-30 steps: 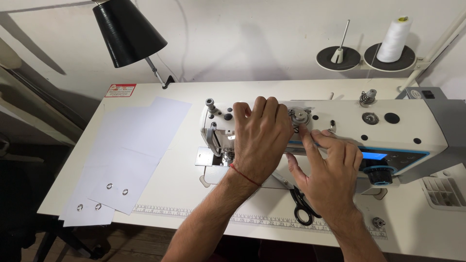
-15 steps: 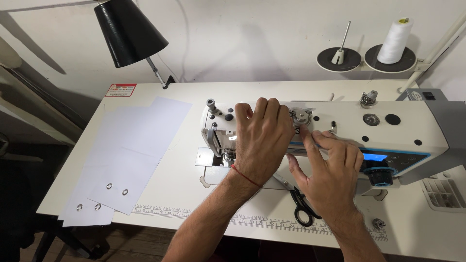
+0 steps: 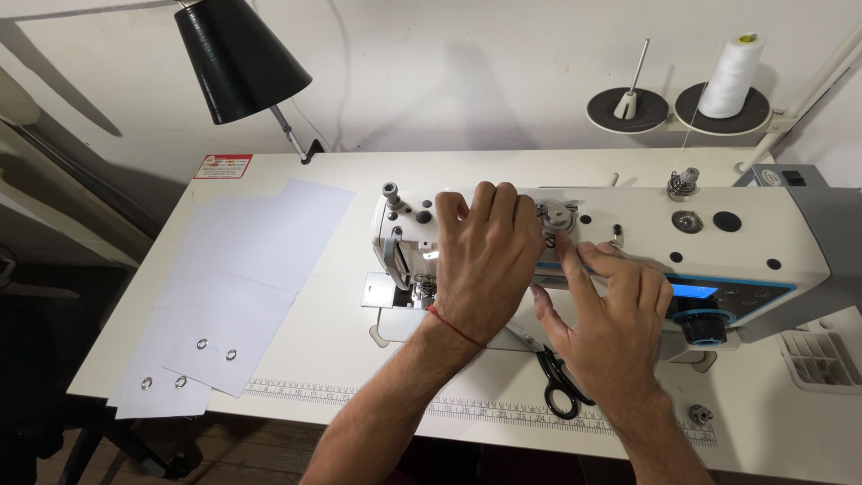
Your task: Threading a professional sewing machine and preparing the bobbin winder
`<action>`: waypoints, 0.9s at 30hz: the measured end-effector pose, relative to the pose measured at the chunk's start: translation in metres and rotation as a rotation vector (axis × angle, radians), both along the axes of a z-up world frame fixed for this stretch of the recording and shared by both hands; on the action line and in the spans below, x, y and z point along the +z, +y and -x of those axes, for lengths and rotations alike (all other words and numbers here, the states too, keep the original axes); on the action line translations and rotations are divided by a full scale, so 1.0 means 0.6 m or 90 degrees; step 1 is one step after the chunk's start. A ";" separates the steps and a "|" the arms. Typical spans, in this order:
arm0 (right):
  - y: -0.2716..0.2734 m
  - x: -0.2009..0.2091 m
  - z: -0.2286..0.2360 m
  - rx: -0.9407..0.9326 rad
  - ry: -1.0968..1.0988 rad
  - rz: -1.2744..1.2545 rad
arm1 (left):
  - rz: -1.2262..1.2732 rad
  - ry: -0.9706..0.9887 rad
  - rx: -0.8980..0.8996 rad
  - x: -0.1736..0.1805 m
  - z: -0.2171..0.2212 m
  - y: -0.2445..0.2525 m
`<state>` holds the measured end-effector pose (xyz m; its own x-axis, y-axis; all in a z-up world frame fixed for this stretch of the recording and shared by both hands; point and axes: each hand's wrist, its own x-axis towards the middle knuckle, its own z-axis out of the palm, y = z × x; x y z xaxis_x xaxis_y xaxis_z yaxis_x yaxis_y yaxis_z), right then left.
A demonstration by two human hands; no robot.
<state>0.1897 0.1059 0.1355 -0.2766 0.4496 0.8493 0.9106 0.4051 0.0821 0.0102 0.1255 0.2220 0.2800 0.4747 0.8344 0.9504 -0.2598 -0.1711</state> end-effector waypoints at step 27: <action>0.000 0.000 -0.002 0.006 0.007 0.020 | 0.193 0.062 0.046 -0.016 -0.015 -0.014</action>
<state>0.1907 0.1059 0.1354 -0.2720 0.4730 0.8380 0.9074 0.4160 0.0597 0.0189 0.1168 0.2122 0.3083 0.7196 0.6222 0.9511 -0.2451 -0.1878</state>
